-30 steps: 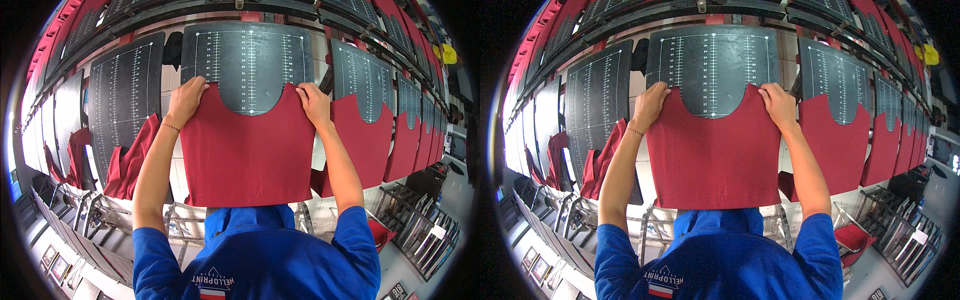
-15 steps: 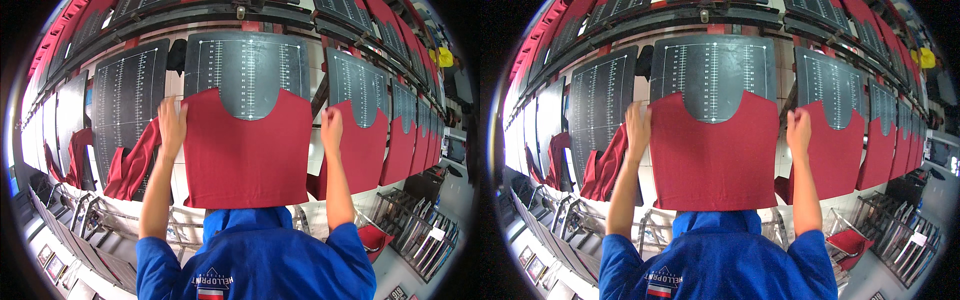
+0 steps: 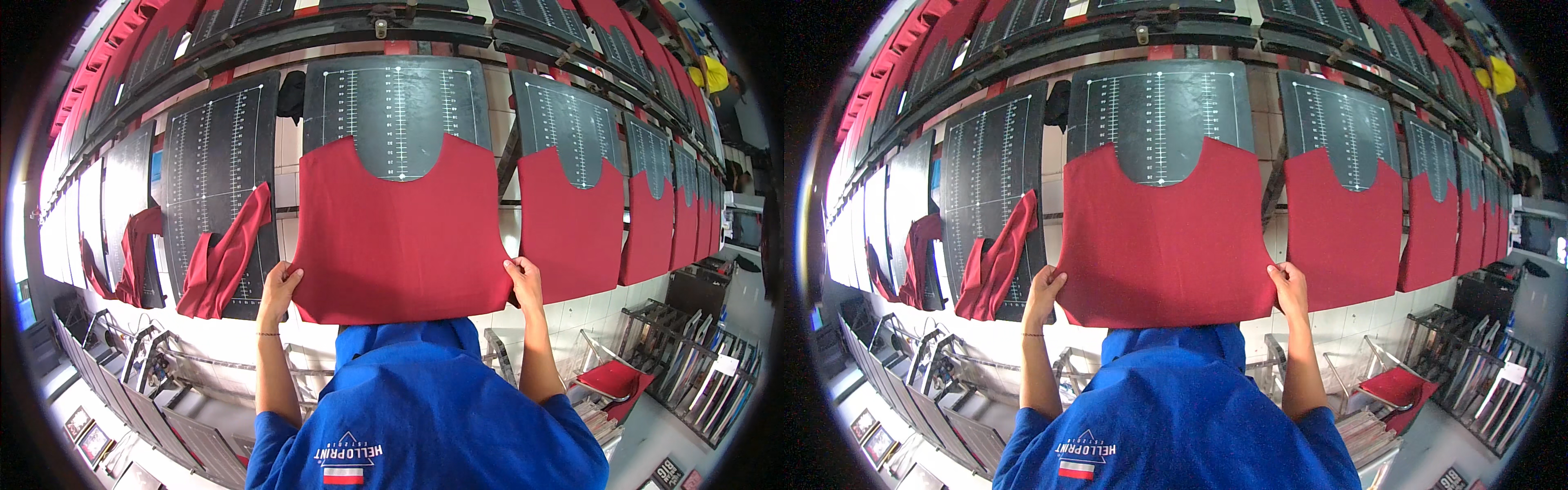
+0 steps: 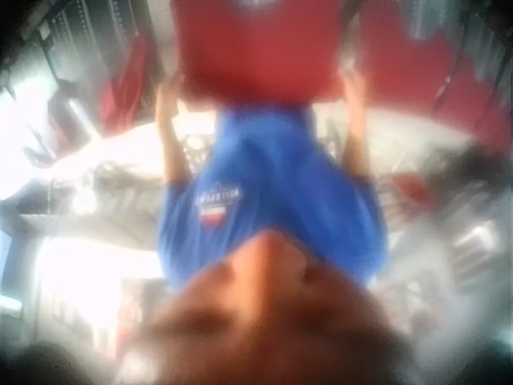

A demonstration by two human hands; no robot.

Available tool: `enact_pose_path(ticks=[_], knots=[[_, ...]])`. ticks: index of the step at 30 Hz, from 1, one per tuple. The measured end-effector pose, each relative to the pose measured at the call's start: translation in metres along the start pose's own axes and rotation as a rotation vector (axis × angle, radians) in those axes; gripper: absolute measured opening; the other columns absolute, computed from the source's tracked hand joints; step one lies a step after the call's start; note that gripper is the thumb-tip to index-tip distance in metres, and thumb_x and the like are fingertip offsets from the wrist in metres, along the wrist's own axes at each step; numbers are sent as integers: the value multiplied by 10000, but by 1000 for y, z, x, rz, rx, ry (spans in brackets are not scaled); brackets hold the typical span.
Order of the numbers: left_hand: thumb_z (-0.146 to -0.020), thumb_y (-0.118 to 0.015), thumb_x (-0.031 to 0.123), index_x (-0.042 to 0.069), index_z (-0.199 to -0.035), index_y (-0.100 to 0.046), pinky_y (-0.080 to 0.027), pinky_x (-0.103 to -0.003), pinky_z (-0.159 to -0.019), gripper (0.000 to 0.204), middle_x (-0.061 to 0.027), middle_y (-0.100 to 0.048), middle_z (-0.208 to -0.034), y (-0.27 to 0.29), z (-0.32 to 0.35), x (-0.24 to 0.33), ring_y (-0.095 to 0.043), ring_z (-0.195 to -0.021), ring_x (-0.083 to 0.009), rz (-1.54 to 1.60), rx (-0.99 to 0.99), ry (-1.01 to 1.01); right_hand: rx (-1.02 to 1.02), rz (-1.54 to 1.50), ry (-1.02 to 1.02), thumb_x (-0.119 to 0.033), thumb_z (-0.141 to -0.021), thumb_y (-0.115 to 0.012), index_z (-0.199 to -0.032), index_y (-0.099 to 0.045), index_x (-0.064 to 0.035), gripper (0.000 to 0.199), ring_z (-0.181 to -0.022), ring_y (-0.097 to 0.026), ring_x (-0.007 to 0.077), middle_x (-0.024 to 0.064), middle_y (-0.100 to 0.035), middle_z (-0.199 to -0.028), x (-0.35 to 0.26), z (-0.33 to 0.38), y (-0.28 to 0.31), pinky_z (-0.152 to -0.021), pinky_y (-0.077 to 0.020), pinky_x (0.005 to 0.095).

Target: The person picks up red fabric pieces and aligns them onto individual plates of a manual screen-printing machine, smoothing the material with their hands to ensure it is flat.

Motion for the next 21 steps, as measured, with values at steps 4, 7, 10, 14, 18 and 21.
enact_pose_path(ticks=[4, 7, 10, 14, 18, 21], knots=[[-922, -685, 164, -43, -916, -619, -479, -371, -671, 217, -164, -629, -759, 3, 12, 31, -616, -691, -256, -394, 183, -50, 129, 270, 117, -288, -905, -709, -920, -684, 0, 289, -609, -564, 212, 97, -601, -655, -11, 5, 8, -613, -433, 385], [-924, -660, 168, -54, -926, -614, -484, -446, -702, 227, -252, -637, -823, -2, 15, 28, -642, -766, -409, -453, 335, -144, 160, 354, 142, -308, -900, -706, -928, -686, -10, 300, -644, -606, 312, 151, -625, -689, -15, 6, 6, -642, -455, 436], [-939, -639, 176, -53, -936, -617, -486, -473, -722, 230, -265, -651, -850, -6, 22, 30, -640, -809, -452, -442, 365, -113, 131, 431, 110, -307, -909, -696, -923, -686, -11, 296, -685, -635, 338, 150, -648, -709, -19, 6, 5, -664, -472, 449], [-946, -634, 181, -45, -941, -620, -485, -481, -725, 227, -262, -655, -855, -8, 21, 23, -646, -821, -451, -434, 390, -146, 165, 416, 136, -308, -916, -689, -918, -684, -19, 289, -695, -643, 347, 151, -650, -705, -11, 1, 7, -674, -480, 467], [-952, -626, 174, -43, -963, -618, -487, -493, -740, 217, -272, -658, -871, -11, 20, 18, -645, -857, -471, -416, 400, -157, 154, 500, 102, -300, -907, -698, -989, -677, -26, 287, -811, -656, 368, 164, -679, -827, -9, -2, 5, -735, -486, 491], [-956, -619, 160, -46, -980, -612, -491, -497, -753, 207, -287, -657, -886, -13, 21, 11, -642, -878, -485, -396, 409, -155, 286, 584, 354, -291, -870, -734, -1129, -637, -28, 382, -1040, -616, 399, 192, -665, -1087, -43, 15, -11, -871, -472, 497]])
Point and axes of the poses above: each hand's wrist, its own z-axis away from the middle knuckle, its own y-axis out of the back of the hand, x = y × z, the point moved 6 cm from there along -z, towards the middle knuckle
